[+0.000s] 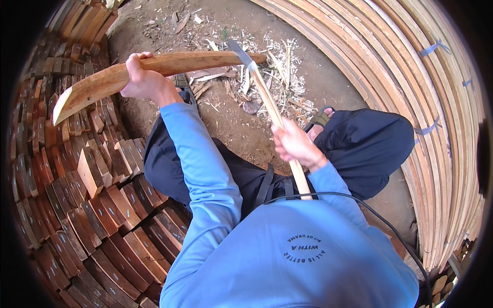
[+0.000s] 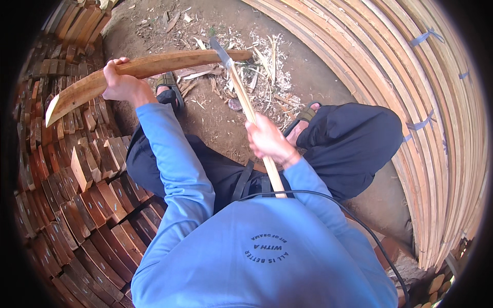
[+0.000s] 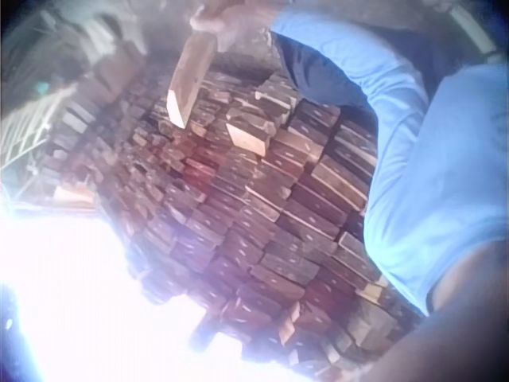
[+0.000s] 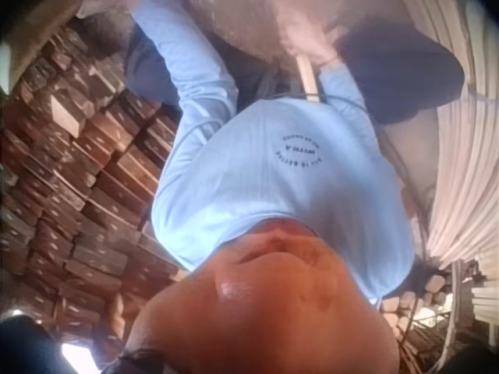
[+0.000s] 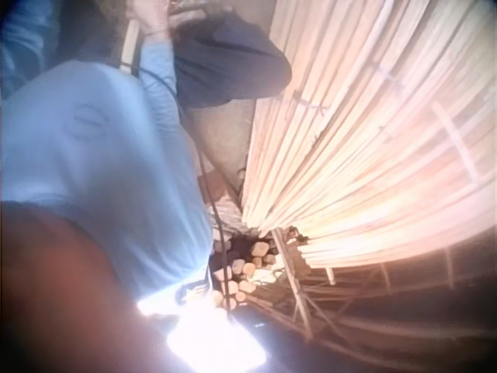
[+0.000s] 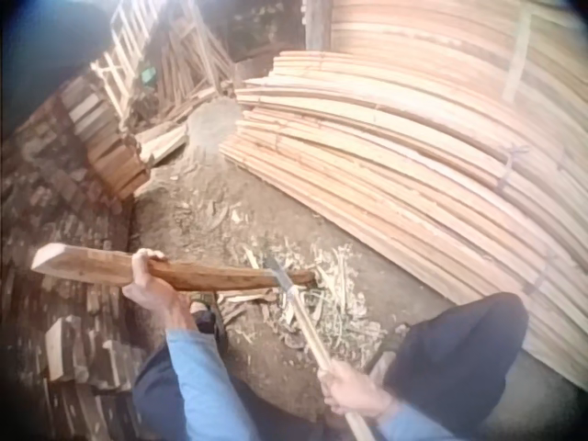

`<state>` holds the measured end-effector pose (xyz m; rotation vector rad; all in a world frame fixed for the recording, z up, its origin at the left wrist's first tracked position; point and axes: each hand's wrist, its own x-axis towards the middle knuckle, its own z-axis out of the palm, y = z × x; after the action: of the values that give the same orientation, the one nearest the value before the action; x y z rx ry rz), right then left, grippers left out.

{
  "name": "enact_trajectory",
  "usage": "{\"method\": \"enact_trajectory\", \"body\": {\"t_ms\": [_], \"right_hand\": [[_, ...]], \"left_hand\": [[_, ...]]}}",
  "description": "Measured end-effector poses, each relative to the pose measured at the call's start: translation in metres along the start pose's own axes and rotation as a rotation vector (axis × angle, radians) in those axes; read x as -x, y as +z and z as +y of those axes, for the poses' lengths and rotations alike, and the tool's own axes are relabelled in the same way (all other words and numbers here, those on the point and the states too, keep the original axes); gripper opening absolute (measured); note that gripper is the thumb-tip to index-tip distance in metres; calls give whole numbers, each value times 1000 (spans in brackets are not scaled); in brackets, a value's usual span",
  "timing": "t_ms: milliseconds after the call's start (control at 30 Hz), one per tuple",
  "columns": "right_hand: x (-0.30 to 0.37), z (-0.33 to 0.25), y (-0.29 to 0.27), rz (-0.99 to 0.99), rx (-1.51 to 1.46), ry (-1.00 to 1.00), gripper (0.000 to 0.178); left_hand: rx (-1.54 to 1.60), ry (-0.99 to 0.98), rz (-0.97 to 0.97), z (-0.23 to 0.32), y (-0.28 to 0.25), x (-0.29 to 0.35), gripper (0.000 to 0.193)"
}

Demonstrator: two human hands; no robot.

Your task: The person shaves a piece of wood using a blade, removing thin strips of material from the surface.

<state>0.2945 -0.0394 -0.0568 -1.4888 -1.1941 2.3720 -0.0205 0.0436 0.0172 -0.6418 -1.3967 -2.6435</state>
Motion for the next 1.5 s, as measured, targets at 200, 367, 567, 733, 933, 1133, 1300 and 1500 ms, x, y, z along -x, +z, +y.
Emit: {"method": "enact_trajectory", "body": {"t_ms": [200,367,567,733,933,1133,1300,1500], "right_hand": [[-20,-3,-4,89,75,-26,12],[17,0,6,36,-51,34,9],[-12,-7,-1,35,-29,1,11],[-1,4,-1,22,-97,13,14],[15,3,8,25,-29,3,11],[-23,4,2,88,26,-35,11],[21,23,4,27,-55,15,14],[-14,14,5,54,-22,-32,11]], "left_hand": [[22,15,-34,-1,19,17,7],[10,-13,-33,3,7,16,9],[17,-11,-62,8,19,16,8],[7,3,-29,7,15,20,8],[24,-12,-18,4,1,12,8],[55,-32,-56,6,5,21,6],[0,-22,-57,9,-15,21,7],[40,-61,-70,10,-21,22,8]]}}
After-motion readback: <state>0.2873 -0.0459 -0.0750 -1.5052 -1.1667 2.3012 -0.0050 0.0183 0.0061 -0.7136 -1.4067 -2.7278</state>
